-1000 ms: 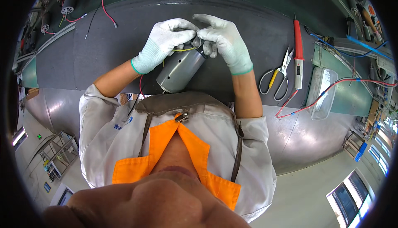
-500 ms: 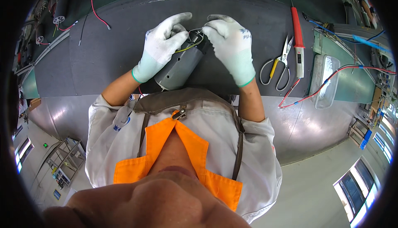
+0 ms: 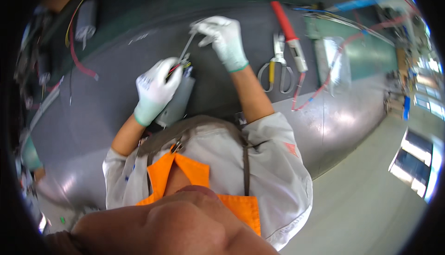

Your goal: The person repeatedly picks up small cylindrical motors from a workbench, connects them to red and blue test leads, and places them back down. This cycle is performed multiple times with different motors. Tools like pliers and scissors are visible on the bench but not used.

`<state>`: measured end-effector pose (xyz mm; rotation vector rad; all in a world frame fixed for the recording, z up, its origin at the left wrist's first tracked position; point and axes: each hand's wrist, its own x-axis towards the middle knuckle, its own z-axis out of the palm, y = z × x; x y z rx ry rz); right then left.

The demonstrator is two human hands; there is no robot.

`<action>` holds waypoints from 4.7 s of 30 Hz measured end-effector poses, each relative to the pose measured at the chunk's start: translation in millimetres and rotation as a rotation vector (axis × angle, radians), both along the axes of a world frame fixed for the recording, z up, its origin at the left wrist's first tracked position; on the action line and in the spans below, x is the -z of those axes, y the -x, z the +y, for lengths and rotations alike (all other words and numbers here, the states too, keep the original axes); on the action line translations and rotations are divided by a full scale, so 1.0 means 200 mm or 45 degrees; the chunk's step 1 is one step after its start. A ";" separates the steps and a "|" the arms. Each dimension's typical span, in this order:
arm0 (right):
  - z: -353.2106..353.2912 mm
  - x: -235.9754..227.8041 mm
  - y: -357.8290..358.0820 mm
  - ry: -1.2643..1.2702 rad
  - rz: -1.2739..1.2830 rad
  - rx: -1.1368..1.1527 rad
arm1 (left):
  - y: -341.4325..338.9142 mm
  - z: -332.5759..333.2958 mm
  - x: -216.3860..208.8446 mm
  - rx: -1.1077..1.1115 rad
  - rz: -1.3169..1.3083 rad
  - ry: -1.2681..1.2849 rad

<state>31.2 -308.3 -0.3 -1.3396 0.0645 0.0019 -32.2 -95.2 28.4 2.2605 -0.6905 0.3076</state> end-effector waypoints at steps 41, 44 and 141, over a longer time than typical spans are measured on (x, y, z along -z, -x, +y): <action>-0.48 -0.01 1.06 2.058 0.357 -0.129 | -0.43 0.08 0.11 0.506 1.598 1.062; -0.52 0.02 1.07 2.181 0.193 -0.225 | -0.43 0.09 0.17 0.476 1.652 1.272; 0.17 -0.13 0.22 -0.154 -0.186 -0.542 | -0.12 0.01 0.02 0.100 1.227 1.779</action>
